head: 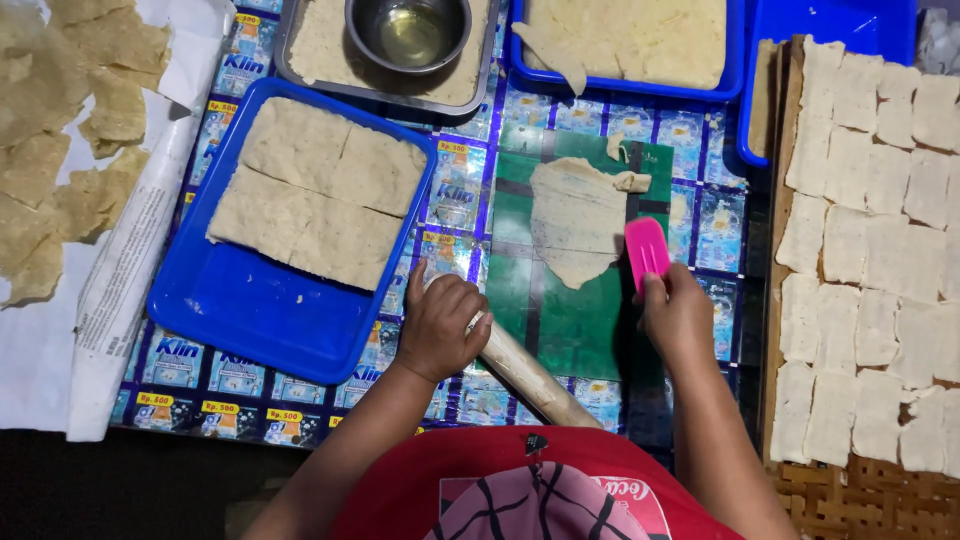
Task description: Rolling out dough into thin squares and arranging them on a tray.
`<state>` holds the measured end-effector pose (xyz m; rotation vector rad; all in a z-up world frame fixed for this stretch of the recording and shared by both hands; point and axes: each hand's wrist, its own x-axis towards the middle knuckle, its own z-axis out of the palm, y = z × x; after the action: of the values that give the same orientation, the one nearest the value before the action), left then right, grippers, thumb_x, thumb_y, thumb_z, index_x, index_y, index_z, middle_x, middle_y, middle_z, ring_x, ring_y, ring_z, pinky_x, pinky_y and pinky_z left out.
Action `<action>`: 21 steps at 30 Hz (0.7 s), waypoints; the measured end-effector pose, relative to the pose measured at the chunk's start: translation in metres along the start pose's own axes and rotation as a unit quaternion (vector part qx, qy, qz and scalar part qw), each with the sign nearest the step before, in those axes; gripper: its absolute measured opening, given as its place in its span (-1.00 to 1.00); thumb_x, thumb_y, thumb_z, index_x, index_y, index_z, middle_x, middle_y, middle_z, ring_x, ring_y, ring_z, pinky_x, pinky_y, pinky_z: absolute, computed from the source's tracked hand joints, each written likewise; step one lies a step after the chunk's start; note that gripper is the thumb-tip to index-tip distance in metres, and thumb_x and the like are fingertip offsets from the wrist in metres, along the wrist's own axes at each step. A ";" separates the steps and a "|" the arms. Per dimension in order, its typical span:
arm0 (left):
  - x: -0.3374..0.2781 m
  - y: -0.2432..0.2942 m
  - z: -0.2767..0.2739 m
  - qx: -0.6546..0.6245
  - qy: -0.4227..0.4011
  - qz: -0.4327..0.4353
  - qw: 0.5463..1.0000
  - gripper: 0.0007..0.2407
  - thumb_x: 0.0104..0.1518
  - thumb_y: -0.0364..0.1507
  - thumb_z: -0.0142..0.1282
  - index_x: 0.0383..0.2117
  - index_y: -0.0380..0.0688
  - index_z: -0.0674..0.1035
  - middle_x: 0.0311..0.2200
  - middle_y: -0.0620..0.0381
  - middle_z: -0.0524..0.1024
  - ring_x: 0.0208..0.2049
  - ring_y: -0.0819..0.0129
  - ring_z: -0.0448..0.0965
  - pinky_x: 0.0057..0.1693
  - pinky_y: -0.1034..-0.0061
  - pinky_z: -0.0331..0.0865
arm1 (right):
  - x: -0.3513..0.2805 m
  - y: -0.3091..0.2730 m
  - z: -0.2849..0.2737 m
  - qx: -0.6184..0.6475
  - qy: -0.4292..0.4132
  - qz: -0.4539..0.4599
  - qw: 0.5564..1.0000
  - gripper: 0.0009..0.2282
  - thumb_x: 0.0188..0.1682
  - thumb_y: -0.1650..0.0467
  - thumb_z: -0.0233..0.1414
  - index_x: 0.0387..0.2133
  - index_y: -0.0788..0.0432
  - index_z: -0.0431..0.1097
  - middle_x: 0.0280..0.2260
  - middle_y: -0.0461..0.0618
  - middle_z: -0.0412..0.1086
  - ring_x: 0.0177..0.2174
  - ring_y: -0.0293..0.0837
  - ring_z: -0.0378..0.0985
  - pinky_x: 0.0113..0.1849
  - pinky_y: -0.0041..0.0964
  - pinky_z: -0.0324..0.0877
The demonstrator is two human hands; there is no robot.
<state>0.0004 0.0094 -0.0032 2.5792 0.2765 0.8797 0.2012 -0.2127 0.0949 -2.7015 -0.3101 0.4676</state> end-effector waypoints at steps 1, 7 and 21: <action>0.002 -0.001 0.001 -0.002 0.001 0.001 1.000 -0.80 0.27 -0.16 -0.15 -0.40 0.16 0.48 -0.35 0.26 0.49 -0.12 0.30 0.51 0.38 -0.18 -0.10 | 0.003 0.018 0.016 -0.001 0.002 0.000 1.000 -0.73 0.15 0.21 -0.03 -0.31 0.18 0.41 -0.42 0.26 0.49 -0.23 0.38 0.56 -0.16 0.23 0.39; -0.003 0.002 0.000 0.001 -0.004 0.004 1.000 -0.81 0.26 -0.15 -0.12 -0.40 0.16 0.50 -0.35 0.26 0.50 -0.10 0.31 0.51 0.39 -0.17 -0.12 | -0.007 0.047 0.069 0.295 -0.015 0.073 0.953 -0.83 0.14 0.46 -0.09 -0.20 0.39 0.38 -0.65 0.21 0.45 -0.79 0.00 0.47 -0.70 -0.15 0.38; 0.000 0.003 -0.004 -0.014 -0.001 0.001 1.000 -0.81 0.27 -0.19 -0.12 -0.41 0.14 0.50 -0.36 0.24 0.50 -0.10 0.27 0.52 0.38 -0.16 -0.10 | -0.037 0.000 0.073 0.081 0.004 -0.020 0.996 -0.79 0.11 0.33 -0.04 -0.30 0.30 0.38 -0.46 0.48 0.48 -0.27 0.51 0.54 -0.25 0.40 0.36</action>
<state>-0.0017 0.0083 0.0011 2.5542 0.2595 0.8757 0.1407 -0.1992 0.0418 -2.5333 -0.3102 0.4499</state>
